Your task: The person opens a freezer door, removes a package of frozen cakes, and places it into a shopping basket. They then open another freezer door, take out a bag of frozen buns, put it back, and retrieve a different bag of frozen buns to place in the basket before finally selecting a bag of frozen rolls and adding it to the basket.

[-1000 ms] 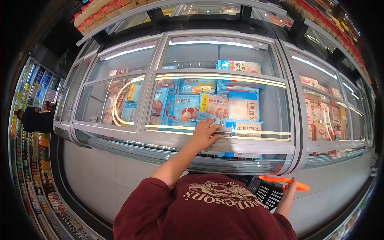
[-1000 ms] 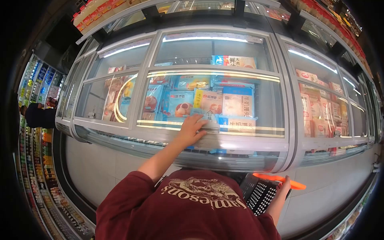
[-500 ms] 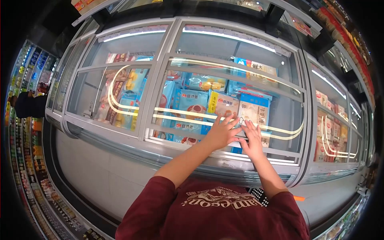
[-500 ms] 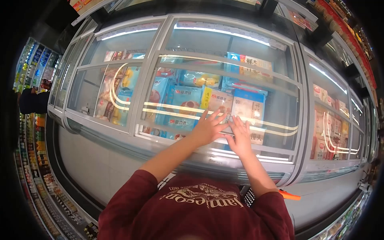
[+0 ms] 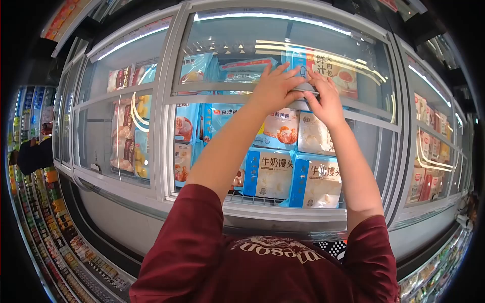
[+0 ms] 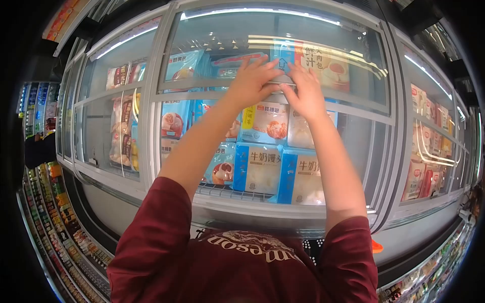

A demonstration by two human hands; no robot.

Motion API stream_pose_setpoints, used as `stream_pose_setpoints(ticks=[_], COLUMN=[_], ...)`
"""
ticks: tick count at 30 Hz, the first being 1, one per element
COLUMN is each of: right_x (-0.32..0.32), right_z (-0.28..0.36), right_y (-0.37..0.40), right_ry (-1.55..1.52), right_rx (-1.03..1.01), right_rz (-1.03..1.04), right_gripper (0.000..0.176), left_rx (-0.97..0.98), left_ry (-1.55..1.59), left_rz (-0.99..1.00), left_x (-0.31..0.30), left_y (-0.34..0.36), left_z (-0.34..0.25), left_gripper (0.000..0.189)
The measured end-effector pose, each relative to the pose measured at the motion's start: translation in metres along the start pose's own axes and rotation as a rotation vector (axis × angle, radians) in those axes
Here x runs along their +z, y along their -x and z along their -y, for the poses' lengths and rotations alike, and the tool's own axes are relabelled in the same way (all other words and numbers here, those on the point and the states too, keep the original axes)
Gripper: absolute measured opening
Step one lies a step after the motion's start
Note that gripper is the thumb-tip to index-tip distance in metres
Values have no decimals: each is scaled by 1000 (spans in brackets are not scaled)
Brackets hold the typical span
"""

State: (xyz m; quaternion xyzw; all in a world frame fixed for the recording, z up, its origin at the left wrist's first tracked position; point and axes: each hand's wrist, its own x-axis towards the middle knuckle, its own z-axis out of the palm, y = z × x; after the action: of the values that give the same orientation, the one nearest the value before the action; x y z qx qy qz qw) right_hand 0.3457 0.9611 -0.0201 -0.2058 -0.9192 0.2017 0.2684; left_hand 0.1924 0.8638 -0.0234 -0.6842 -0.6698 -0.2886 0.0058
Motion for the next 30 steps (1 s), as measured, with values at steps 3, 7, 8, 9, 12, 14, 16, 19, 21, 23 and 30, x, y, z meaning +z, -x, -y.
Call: stream_pose_setpoints(ticks=[3,7,8,9,12,14,16,19,21,23,30], right_x=[4,4,2,0,4,4,-7,-78,-144,-191,-133], right_z=[-12,-16,-15,-12,-4,-2,8,54,116,164,315], right_y=[-15,-21,-22,-22,-18,-6,21,82,155,245,593], right_ry=[8,-1,-23,-48,31,96,209,-427,-888,-1120,-882], right_rx=[-26,-28,-1,26,234,268,261,609,732,527,1631], right_rz=[-29,-29,-6,15,49,40,41,539,573,499,-406], right_gripper=[32,35,37,39,47,50,51,46,42,40,39], left_rx=[-14,-136,-223,-309,-390,-399,-395,-370,-389,-355,-255], left_ry=[3,-16,-57,-101,-41,-32,-11,-87,-114,-137,-197], left_rz=[-7,-42,-80,-116,220,382,333,214,209,217,148], left_x=[4,5,7,3,-46,-77,-83,-74,-69,-71,-64], left_y=[-13,-3,14,34,134,200,248,256,253,256,267], left_z=[10,2,-14,-34,-110,-149,-166,-166,-166,-166,-164], left_gripper=[37,46,49,53,55,47,30,23,28,30,36])
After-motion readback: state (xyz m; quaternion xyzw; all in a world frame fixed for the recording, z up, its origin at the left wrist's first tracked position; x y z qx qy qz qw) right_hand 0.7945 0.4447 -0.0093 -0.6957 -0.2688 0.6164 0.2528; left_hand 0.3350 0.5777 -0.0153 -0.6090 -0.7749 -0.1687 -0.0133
